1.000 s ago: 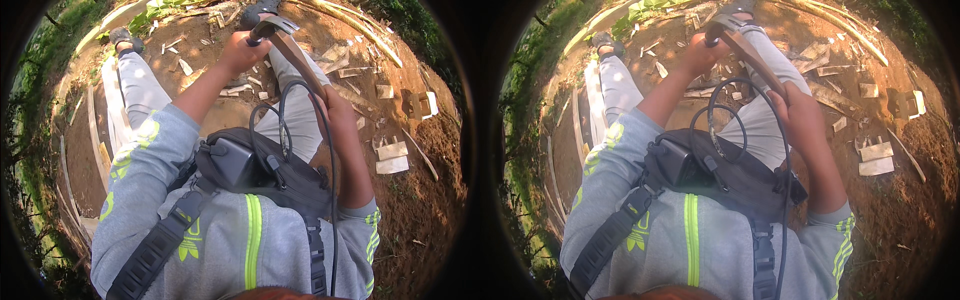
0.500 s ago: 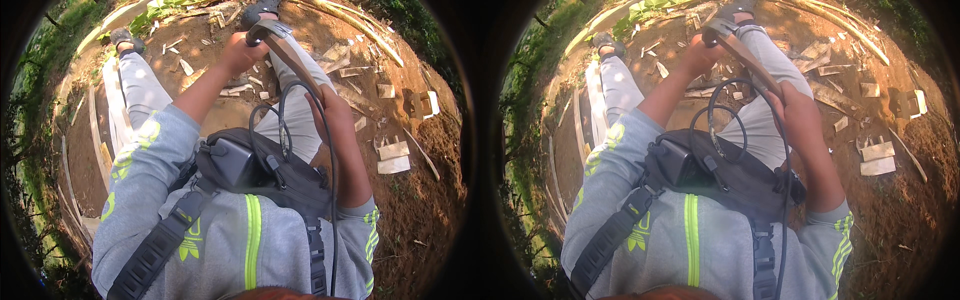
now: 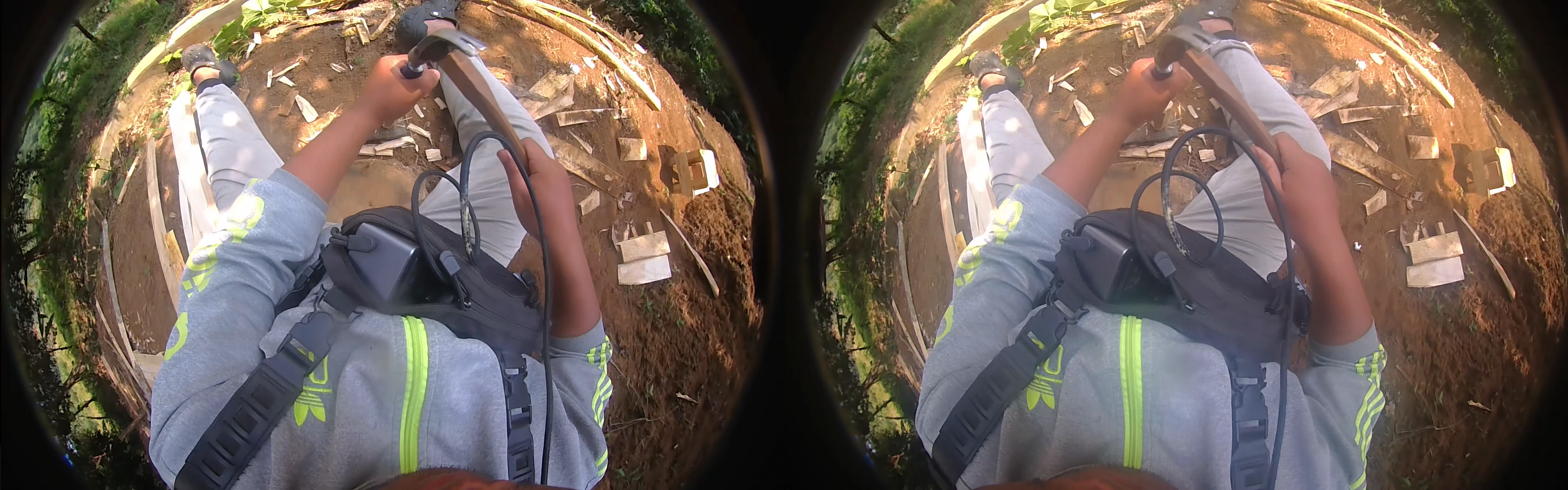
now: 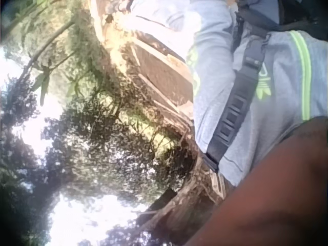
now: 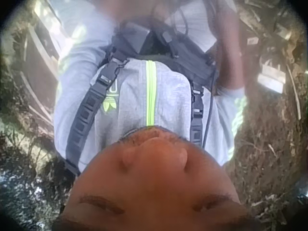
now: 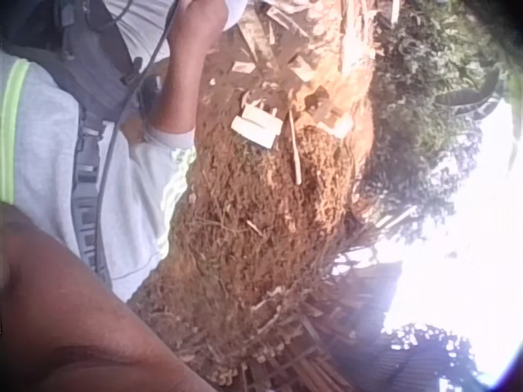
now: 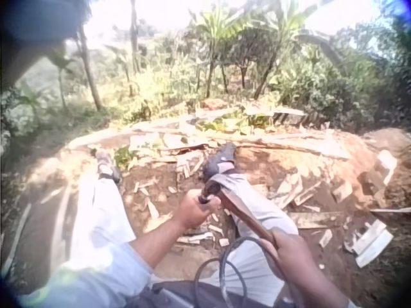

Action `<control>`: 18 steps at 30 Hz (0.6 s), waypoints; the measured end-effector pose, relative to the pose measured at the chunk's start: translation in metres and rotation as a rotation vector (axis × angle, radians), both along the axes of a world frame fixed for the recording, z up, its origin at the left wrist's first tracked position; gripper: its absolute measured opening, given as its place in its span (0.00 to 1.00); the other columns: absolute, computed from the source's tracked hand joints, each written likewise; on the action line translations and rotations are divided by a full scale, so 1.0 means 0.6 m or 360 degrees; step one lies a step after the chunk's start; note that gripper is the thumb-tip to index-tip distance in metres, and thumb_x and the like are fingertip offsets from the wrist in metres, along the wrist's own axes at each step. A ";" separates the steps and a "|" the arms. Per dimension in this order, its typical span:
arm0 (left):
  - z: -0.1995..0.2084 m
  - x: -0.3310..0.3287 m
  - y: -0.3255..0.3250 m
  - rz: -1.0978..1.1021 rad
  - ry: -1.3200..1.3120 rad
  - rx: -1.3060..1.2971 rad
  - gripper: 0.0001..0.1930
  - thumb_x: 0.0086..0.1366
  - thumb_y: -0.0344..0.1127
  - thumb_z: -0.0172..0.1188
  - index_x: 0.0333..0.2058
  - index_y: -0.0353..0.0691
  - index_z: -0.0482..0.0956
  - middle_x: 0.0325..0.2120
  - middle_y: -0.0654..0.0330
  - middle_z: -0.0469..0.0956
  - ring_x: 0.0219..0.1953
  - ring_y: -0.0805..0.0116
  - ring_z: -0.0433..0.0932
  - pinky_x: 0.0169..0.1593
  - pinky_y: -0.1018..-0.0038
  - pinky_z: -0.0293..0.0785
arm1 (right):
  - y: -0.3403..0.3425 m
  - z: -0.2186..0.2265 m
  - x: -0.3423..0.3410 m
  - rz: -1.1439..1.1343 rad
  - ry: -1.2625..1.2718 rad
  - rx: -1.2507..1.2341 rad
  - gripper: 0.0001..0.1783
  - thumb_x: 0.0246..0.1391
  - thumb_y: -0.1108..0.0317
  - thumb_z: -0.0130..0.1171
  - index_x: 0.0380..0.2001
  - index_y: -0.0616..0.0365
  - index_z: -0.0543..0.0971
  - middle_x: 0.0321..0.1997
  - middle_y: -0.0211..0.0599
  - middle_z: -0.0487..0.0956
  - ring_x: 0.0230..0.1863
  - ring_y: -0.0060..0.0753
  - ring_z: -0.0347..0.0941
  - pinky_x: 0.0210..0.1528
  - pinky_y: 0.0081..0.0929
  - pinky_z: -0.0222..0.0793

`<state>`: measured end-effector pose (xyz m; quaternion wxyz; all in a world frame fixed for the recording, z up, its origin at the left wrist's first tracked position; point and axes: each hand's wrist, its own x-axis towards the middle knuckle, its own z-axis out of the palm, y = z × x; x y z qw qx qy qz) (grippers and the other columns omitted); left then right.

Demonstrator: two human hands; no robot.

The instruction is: The person uses a hammer and a chisel to shape a piece of wood while sitting on the ground surrounded by wood scraps.

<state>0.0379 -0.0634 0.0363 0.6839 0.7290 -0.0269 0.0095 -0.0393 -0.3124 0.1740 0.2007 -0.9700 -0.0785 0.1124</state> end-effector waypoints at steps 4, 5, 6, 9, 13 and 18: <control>-0.048 0.001 0.009 -0.0021 0.0014 0.0103 0.17 0.68 0.44 0.67 0.25 0.39 0.77 0.19 0.70 0.72 0.24 0.79 0.67 0.30 0.72 0.65 | 0.004 0.000 0.003 -0.0048 0.0035 0.0258 0.19 0.74 0.53 0.57 0.40 0.61 0.78 0.25 0.43 0.74 0.26 0.41 0.68 0.31 0.36 0.65; -0.037 0.001 0.010 -0.0023 0.0100 0.0080 0.17 0.69 0.44 0.67 0.25 0.40 0.77 0.19 0.71 0.70 0.24 0.79 0.65 0.30 0.72 0.63 | 0.005 -0.011 -0.001 -0.0092 0.0018 0.0474 0.19 0.74 0.52 0.58 0.40 0.60 0.77 0.24 0.33 0.71 0.25 0.29 0.66 0.29 0.31 0.63; -0.032 -0.002 0.011 -0.0021 0.0186 0.0057 0.17 0.69 0.44 0.67 0.25 0.41 0.77 0.19 0.72 0.68 0.24 0.79 0.63 0.30 0.72 0.61 | 0.005 -0.023 -0.004 -0.0134 0.0000 0.0690 0.19 0.74 0.52 0.58 0.39 0.59 0.77 0.22 0.24 0.69 0.24 0.17 0.64 0.27 0.26 0.61; -0.047 0.007 0.022 -0.0007 0.0185 -0.0079 0.18 0.69 0.43 0.68 0.23 0.39 0.76 0.19 0.71 0.70 0.24 0.79 0.65 0.29 0.71 0.64 | -0.003 -0.065 0.020 -0.0265 0.0040 0.1058 0.17 0.74 0.54 0.58 0.38 0.58 0.78 0.23 0.17 0.68 0.24 0.10 0.61 0.26 0.19 0.57; -0.054 0.022 0.046 -0.0102 0.0241 -0.0201 0.17 0.69 0.40 0.68 0.23 0.39 0.77 0.19 0.73 0.71 0.24 0.82 0.65 0.29 0.74 0.63 | 0.043 -0.152 0.096 -0.0310 0.0171 0.0833 0.18 0.62 0.62 0.71 0.46 0.64 0.80 0.34 0.36 0.85 0.36 0.28 0.80 0.42 0.29 0.75; -0.042 0.021 0.046 -0.0251 0.0204 -0.0079 0.15 0.68 0.36 0.66 0.22 0.41 0.76 0.19 0.73 0.69 0.25 0.82 0.64 0.30 0.75 0.61 | 0.124 -0.303 0.157 -0.0102 0.0329 0.1010 0.36 0.48 0.56 0.82 0.54 0.67 0.78 0.51 0.42 0.86 0.51 0.32 0.82 0.55 0.33 0.76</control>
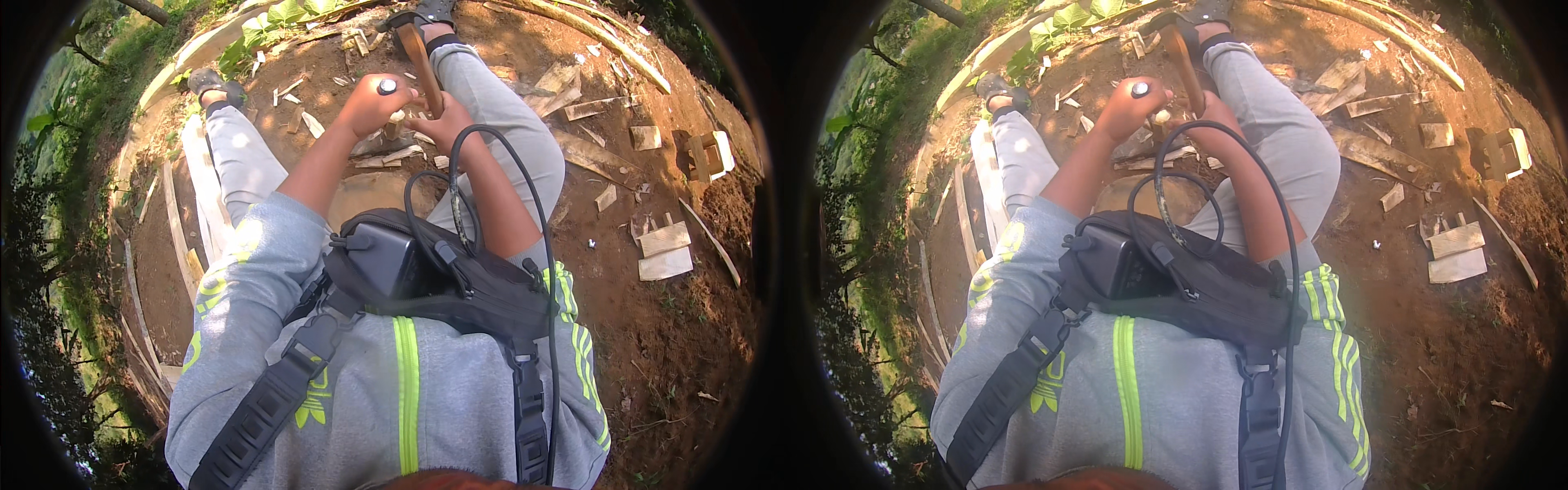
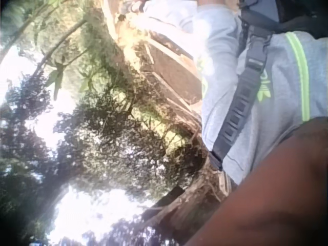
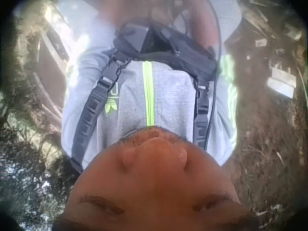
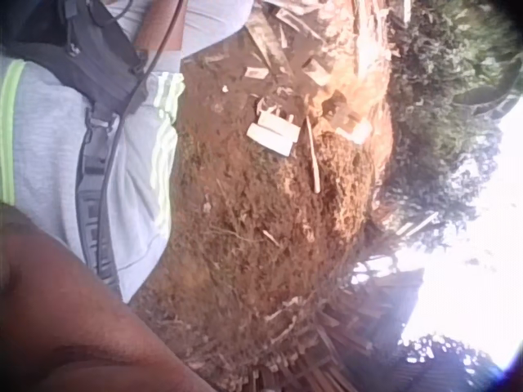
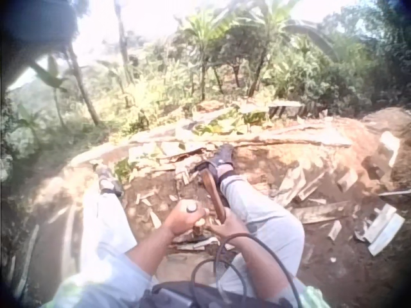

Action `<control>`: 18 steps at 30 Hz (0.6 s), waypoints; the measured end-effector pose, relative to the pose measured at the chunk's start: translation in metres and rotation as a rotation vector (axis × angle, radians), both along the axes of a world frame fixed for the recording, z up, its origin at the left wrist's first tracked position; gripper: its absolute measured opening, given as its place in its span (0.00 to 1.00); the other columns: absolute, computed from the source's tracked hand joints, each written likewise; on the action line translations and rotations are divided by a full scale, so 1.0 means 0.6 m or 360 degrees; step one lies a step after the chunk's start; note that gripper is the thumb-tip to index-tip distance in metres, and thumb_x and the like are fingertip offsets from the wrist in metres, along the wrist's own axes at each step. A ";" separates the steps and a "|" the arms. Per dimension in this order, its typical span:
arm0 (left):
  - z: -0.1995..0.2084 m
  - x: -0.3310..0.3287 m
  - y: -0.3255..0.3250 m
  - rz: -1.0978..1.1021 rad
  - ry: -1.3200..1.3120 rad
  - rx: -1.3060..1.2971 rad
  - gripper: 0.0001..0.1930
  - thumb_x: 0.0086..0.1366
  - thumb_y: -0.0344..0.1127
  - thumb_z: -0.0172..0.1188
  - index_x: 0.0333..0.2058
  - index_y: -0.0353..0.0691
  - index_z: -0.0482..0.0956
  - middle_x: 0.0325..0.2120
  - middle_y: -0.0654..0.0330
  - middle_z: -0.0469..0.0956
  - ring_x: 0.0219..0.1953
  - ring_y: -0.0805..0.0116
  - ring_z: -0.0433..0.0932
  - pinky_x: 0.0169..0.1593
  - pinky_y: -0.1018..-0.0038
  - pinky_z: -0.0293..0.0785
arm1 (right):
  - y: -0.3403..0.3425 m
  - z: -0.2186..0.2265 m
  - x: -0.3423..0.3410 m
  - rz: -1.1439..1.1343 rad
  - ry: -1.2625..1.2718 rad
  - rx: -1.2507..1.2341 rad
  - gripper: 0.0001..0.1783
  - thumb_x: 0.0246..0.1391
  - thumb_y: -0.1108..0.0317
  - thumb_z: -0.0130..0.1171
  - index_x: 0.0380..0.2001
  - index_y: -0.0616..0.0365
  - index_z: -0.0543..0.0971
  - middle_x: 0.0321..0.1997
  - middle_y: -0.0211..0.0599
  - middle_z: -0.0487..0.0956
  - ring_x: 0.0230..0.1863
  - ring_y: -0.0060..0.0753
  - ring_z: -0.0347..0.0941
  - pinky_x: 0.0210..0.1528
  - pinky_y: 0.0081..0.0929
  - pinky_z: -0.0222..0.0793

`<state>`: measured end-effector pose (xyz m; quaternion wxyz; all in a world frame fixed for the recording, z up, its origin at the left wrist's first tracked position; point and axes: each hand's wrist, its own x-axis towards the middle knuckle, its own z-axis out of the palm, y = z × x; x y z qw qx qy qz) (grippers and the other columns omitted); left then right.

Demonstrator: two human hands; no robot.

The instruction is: The person uses a hammer and a chisel to shape a piece of wood while sitting on the ground surrounded by wood scraps.

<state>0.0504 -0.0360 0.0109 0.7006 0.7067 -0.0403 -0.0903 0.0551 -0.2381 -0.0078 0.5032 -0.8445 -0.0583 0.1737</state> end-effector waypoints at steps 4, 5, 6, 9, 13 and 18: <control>0.015 -0.009 0.003 -0.0105 0.0032 0.0016 0.15 0.67 0.36 0.66 0.21 0.40 0.75 0.20 0.73 0.69 0.26 0.81 0.65 0.31 0.74 0.63 | 0.035 -0.032 -0.001 0.0158 0.0003 -0.0248 0.36 0.47 0.55 0.82 0.52 0.65 0.79 0.48 0.43 0.86 0.50 0.34 0.82 0.54 0.33 0.76; 0.019 -0.011 0.002 -0.0144 0.0053 0.0008 0.15 0.67 0.36 0.66 0.22 0.40 0.76 0.20 0.72 0.70 0.26 0.81 0.65 0.32 0.74 0.64 | 0.036 -0.034 -0.004 0.0128 -0.0001 -0.0280 0.34 0.49 0.54 0.81 0.52 0.65 0.79 0.46 0.43 0.86 0.49 0.36 0.82 0.53 0.34 0.76; 0.032 -0.016 -0.004 -0.0091 -0.0027 -0.0003 0.16 0.68 0.37 0.66 0.22 0.40 0.75 0.20 0.72 0.70 0.26 0.80 0.66 0.32 0.74 0.64 | 0.036 -0.036 -0.007 0.0096 -0.0003 -0.0313 0.33 0.50 0.53 0.80 0.51 0.64 0.80 0.45 0.44 0.86 0.48 0.37 0.83 0.52 0.35 0.76; 0.025 -0.023 0.011 -0.0012 -0.0023 0.0229 0.16 0.68 0.36 0.65 0.22 0.40 0.75 0.20 0.72 0.70 0.26 0.79 0.66 0.32 0.74 0.64 | 0.035 -0.041 -0.009 -0.0025 -0.0079 -0.0379 0.30 0.54 0.51 0.76 0.48 0.64 0.80 0.39 0.47 0.85 0.43 0.43 0.83 0.49 0.39 0.77; -0.011 -0.054 0.046 0.0103 0.0134 -0.0041 0.20 0.69 0.37 0.66 0.18 0.43 0.70 0.18 0.74 0.65 0.24 0.82 0.61 0.29 0.73 0.60 | 0.014 -0.074 0.012 -0.0131 -0.0106 -0.0351 0.30 0.55 0.50 0.77 0.47 0.65 0.80 0.35 0.46 0.84 0.39 0.43 0.83 0.45 0.40 0.77; -0.011 -0.090 0.066 0.0252 0.0183 0.0370 0.16 0.68 0.46 0.70 0.28 0.42 0.79 0.22 0.71 0.73 0.27 0.80 0.68 0.32 0.74 0.67 | 0.010 -0.064 0.007 -0.0092 -0.0103 -0.0252 0.30 0.55 0.51 0.78 0.49 0.64 0.79 0.37 0.43 0.84 0.39 0.39 0.81 0.45 0.37 0.76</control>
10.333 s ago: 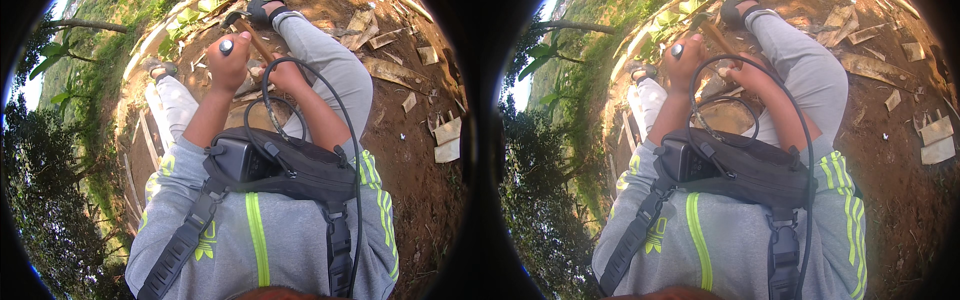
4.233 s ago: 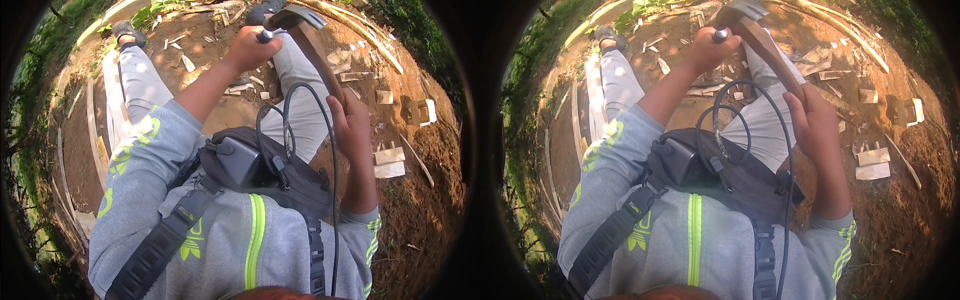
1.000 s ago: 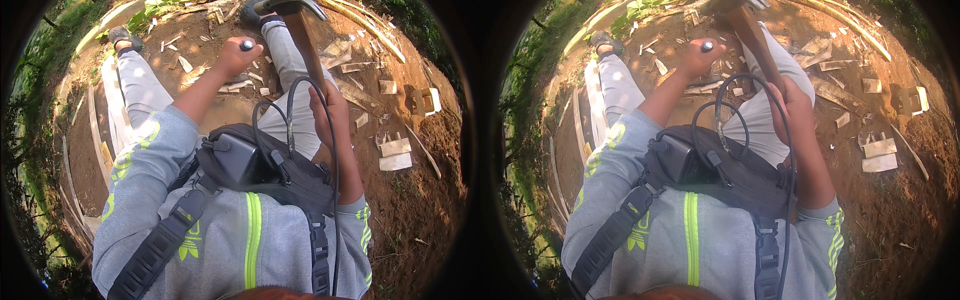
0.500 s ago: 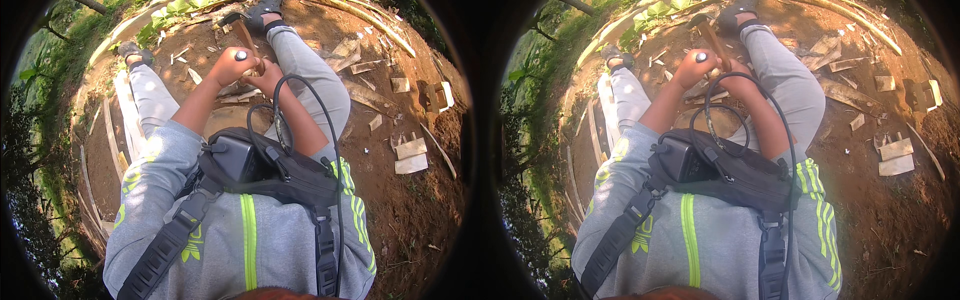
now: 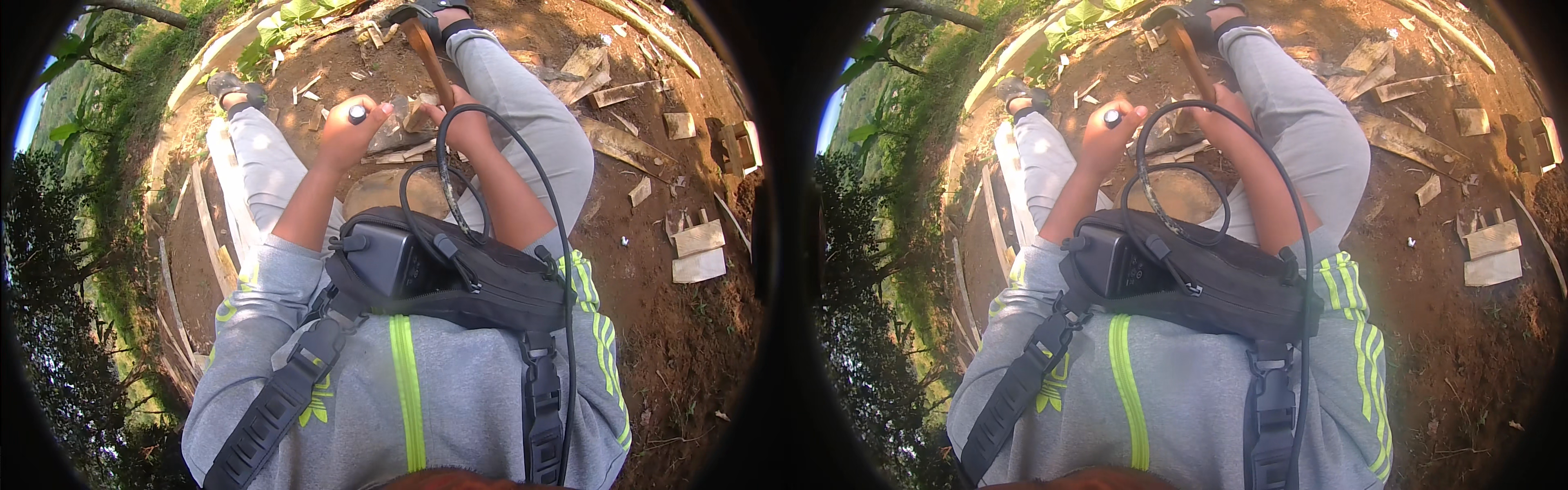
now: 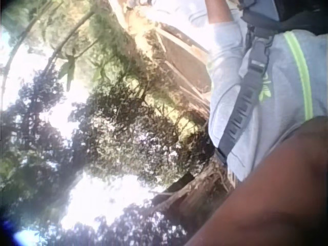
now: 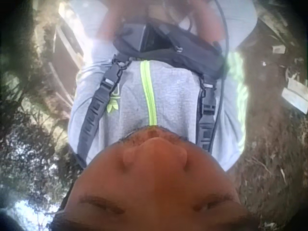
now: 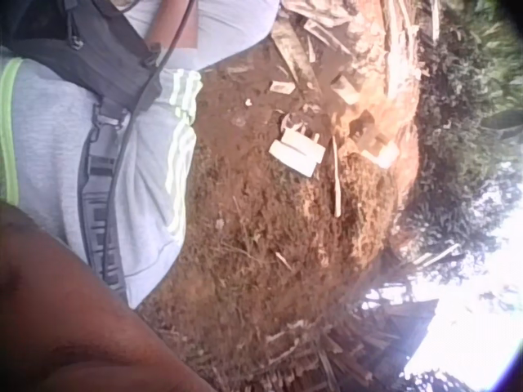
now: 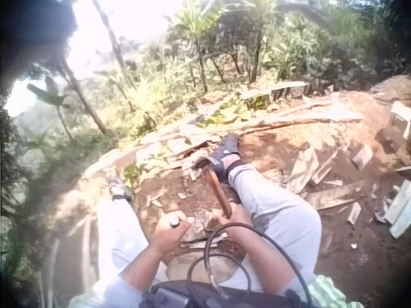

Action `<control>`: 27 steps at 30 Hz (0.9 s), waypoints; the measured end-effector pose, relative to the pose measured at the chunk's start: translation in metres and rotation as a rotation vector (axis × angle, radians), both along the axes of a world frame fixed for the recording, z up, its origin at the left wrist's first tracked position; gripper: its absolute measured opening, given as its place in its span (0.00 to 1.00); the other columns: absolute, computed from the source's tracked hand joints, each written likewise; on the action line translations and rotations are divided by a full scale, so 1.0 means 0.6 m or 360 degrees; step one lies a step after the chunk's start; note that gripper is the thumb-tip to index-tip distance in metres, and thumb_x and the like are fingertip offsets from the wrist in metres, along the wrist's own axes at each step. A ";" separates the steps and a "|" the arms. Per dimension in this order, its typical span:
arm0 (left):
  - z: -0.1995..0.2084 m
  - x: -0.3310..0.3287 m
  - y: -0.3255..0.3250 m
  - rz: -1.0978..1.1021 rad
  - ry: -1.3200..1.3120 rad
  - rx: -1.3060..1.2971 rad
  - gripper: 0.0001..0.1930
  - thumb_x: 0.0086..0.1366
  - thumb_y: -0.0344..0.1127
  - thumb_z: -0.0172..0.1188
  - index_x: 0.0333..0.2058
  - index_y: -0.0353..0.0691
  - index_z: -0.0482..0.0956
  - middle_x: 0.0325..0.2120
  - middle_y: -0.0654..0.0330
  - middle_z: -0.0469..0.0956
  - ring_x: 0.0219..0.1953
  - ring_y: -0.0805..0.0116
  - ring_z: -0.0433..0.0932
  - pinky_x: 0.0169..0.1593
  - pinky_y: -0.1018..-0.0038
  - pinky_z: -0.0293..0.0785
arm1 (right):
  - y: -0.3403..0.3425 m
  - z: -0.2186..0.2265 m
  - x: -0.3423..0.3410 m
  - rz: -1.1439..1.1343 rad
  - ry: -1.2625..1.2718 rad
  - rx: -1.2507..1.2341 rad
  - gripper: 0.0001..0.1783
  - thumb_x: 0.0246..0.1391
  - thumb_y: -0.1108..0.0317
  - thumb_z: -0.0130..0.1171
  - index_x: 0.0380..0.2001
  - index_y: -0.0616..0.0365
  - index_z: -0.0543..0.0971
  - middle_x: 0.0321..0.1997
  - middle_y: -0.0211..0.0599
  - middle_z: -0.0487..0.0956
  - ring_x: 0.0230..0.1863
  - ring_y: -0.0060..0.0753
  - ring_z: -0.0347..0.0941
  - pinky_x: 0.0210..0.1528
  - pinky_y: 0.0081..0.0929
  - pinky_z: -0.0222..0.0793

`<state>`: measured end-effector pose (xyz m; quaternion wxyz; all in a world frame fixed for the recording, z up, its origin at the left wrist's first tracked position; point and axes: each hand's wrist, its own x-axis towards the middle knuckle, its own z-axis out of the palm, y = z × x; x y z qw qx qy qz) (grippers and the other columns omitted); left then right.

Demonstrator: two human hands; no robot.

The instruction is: The person uses a hammer and a chisel to shape a piece of wood while sitting on the ground surrounded by wood scraps.

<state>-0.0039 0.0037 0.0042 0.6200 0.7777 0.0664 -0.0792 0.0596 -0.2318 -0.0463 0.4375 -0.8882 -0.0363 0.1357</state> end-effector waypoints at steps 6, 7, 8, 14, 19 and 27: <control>0.047 0.020 -0.059 -0.0221 -0.0119 0.0937 0.20 0.62 0.50 0.75 0.51 0.50 0.89 0.38 0.52 0.86 0.40 0.50 0.85 0.46 0.59 0.81 | -0.002 0.037 -0.014 -0.0031 0.0005 0.0270 0.30 0.57 0.54 0.77 0.53 0.63 0.79 0.39 0.37 0.83 0.40 0.31 0.79 0.45 0.34 0.76; 0.049 0.020 -0.061 -0.0185 -0.0249 0.0967 0.19 0.62 0.49 0.75 0.49 0.50 0.89 0.38 0.52 0.86 0.40 0.50 0.85 0.46 0.59 0.81 | -0.002 0.038 -0.013 -0.0012 -0.0011 0.0303 0.29 0.58 0.55 0.76 0.53 0.63 0.79 0.39 0.36 0.83 0.40 0.30 0.78 0.44 0.33 0.76; 0.048 0.017 -0.064 -0.0153 -0.0375 0.0997 0.18 0.62 0.49 0.75 0.47 0.49 0.90 0.39 0.53 0.86 0.40 0.50 0.85 0.46 0.59 0.81 | -0.003 0.037 -0.017 0.0004 -0.0022 0.0338 0.29 0.58 0.55 0.76 0.53 0.63 0.79 0.38 0.35 0.83 0.39 0.28 0.78 0.44 0.33 0.76; 0.062 0.001 -0.048 0.0052 -0.0592 0.0889 0.12 0.60 0.42 0.76 0.38 0.44 0.90 0.32 0.57 0.87 0.36 0.57 0.85 0.43 0.63 0.80 | -0.017 0.082 -0.020 -0.0132 0.0038 0.0669 0.22 0.60 0.57 0.75 0.48 0.61 0.79 0.32 0.30 0.80 0.33 0.22 0.74 0.37 0.28 0.73; 0.093 -0.023 -0.005 0.0477 -0.0126 0.0343 0.10 0.60 0.34 0.77 0.40 0.40 0.89 0.31 0.63 0.88 0.34 0.71 0.84 0.41 0.71 0.78 | -0.047 0.088 -0.006 -0.0246 0.0176 0.1155 0.20 0.60 0.56 0.75 0.41 0.57 0.76 0.28 0.25 0.76 0.27 0.17 0.71 0.29 0.23 0.69; 0.140 -0.013 -0.022 0.0079 -0.0325 0.0687 0.23 0.60 0.41 0.79 0.52 0.41 0.88 0.44 0.57 0.89 0.46 0.68 0.86 0.52 0.71 0.79 | -0.081 0.101 -0.006 -0.0054 0.0460 0.1890 0.17 0.66 0.62 0.70 0.43 0.51 0.69 0.18 0.19 0.66 0.12 0.13 0.59 0.14 0.17 0.58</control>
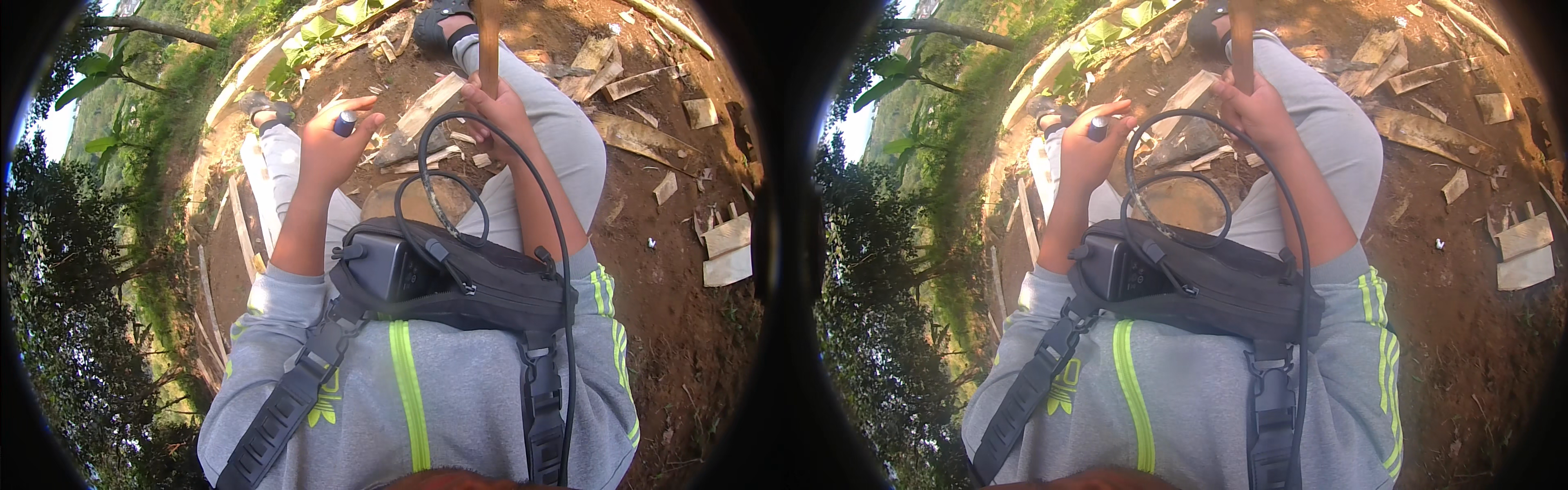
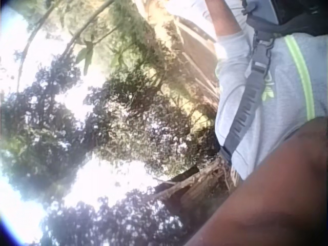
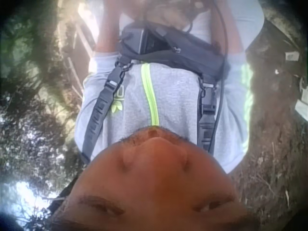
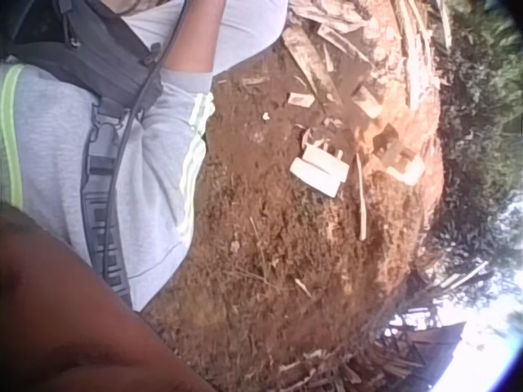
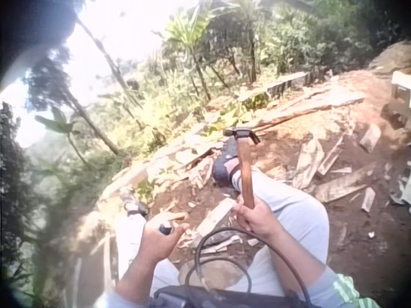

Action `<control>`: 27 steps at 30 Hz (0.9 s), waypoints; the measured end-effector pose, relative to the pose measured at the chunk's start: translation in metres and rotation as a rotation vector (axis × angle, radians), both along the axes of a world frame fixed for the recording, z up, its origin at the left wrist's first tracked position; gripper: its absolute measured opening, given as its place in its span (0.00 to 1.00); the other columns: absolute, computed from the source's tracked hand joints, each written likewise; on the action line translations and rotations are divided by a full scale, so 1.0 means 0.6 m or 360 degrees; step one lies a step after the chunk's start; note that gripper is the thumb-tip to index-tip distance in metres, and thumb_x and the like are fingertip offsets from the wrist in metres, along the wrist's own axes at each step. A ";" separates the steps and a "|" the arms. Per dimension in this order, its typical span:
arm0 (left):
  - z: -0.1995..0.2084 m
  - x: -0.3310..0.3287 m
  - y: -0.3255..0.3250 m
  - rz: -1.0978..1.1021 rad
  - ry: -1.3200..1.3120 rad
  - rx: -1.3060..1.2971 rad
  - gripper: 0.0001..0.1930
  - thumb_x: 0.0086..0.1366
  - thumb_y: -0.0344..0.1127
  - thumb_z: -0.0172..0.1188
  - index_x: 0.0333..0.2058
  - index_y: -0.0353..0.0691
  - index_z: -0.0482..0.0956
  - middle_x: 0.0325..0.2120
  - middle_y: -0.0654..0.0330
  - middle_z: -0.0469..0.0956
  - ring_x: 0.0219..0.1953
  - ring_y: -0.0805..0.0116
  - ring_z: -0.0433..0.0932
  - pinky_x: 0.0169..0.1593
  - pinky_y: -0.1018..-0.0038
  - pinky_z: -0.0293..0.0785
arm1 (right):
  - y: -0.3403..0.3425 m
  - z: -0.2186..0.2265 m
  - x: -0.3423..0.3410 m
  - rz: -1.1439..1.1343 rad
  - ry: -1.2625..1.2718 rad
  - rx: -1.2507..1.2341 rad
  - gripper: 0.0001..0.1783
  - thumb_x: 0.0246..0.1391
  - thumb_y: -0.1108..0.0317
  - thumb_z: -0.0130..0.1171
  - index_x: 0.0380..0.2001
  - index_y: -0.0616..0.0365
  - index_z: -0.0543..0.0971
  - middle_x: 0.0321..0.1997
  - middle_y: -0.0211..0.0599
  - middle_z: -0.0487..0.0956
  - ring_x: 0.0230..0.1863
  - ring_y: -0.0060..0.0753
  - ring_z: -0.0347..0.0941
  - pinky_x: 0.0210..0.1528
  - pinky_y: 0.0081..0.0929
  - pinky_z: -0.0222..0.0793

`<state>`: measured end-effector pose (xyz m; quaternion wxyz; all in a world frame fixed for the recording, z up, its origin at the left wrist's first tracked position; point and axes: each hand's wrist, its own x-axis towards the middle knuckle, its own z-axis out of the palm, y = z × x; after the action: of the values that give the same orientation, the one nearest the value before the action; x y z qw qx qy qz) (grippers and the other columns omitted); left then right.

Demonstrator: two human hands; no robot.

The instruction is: The person uses a hammer and a chisel to shape a piece of wood while sitting on the ground surrounded by wood scraps.

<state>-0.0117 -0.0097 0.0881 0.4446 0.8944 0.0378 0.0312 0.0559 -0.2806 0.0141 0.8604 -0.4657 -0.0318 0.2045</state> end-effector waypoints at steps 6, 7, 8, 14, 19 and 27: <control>0.008 0.004 -0.065 -0.0276 0.0176 0.0263 0.27 0.55 0.49 0.81 0.52 0.45 0.88 0.42 0.57 0.89 0.44 0.62 0.88 0.50 0.65 0.81 | 0.023 0.029 -0.026 0.0045 0.0072 -0.0287 0.21 0.59 0.64 0.75 0.40 0.50 0.69 0.19 0.20 0.68 0.12 0.14 0.59 0.14 0.17 0.57; 0.008 0.008 -0.069 -0.0257 0.0314 0.0373 0.27 0.55 0.48 0.81 0.52 0.46 0.88 0.41 0.57 0.89 0.44 0.61 0.88 0.50 0.64 0.81 | 0.025 0.021 -0.024 0.0051 0.0115 -0.0290 0.22 0.57 0.66 0.76 0.41 0.50 0.68 0.21 0.20 0.70 0.13 0.14 0.61 0.15 0.18 0.57; 0.008 0.009 -0.072 -0.0235 0.0455 0.0485 0.28 0.55 0.48 0.81 0.53 0.46 0.88 0.41 0.57 0.89 0.43 0.60 0.88 0.49 0.64 0.81 | 0.025 0.021 -0.024 0.0067 0.0109 -0.0309 0.23 0.57 0.67 0.76 0.42 0.50 0.68 0.22 0.21 0.71 0.14 0.14 0.62 0.15 0.18 0.58; -0.006 0.005 -0.028 -0.0308 0.0508 -0.0117 0.29 0.59 0.48 0.79 0.54 0.36 0.86 0.43 0.55 0.89 0.44 0.68 0.85 0.50 0.67 0.79 | 0.023 0.034 -0.029 0.0139 0.0020 -0.0175 0.24 0.56 0.65 0.76 0.43 0.52 0.68 0.29 0.27 0.77 0.16 0.14 0.65 0.16 0.19 0.60; -0.027 0.010 -0.011 -0.0393 0.0713 -0.0178 0.28 0.62 0.46 0.78 0.56 0.35 0.85 0.44 0.56 0.88 0.45 0.70 0.84 0.52 0.71 0.78 | 0.012 0.033 -0.026 0.0376 -0.0081 -0.0259 0.26 0.53 0.61 0.79 0.42 0.54 0.70 0.40 0.36 0.85 0.17 0.13 0.68 0.16 0.17 0.62; -0.016 0.024 -0.035 -0.0161 0.0402 -0.0328 0.21 0.65 0.46 0.76 0.52 0.42 0.89 0.33 0.63 0.87 0.37 0.77 0.81 0.40 0.73 0.77 | 0.027 0.035 -0.024 0.0139 -0.0076 -0.0428 0.28 0.53 0.64 0.76 0.49 0.58 0.70 0.52 0.37 0.85 0.19 0.13 0.69 0.17 0.18 0.63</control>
<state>0.0025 -0.0306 0.0787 0.5266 0.8416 0.0513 -0.1081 0.0415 -0.2644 0.0349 0.7796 -0.5796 -0.0449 0.2330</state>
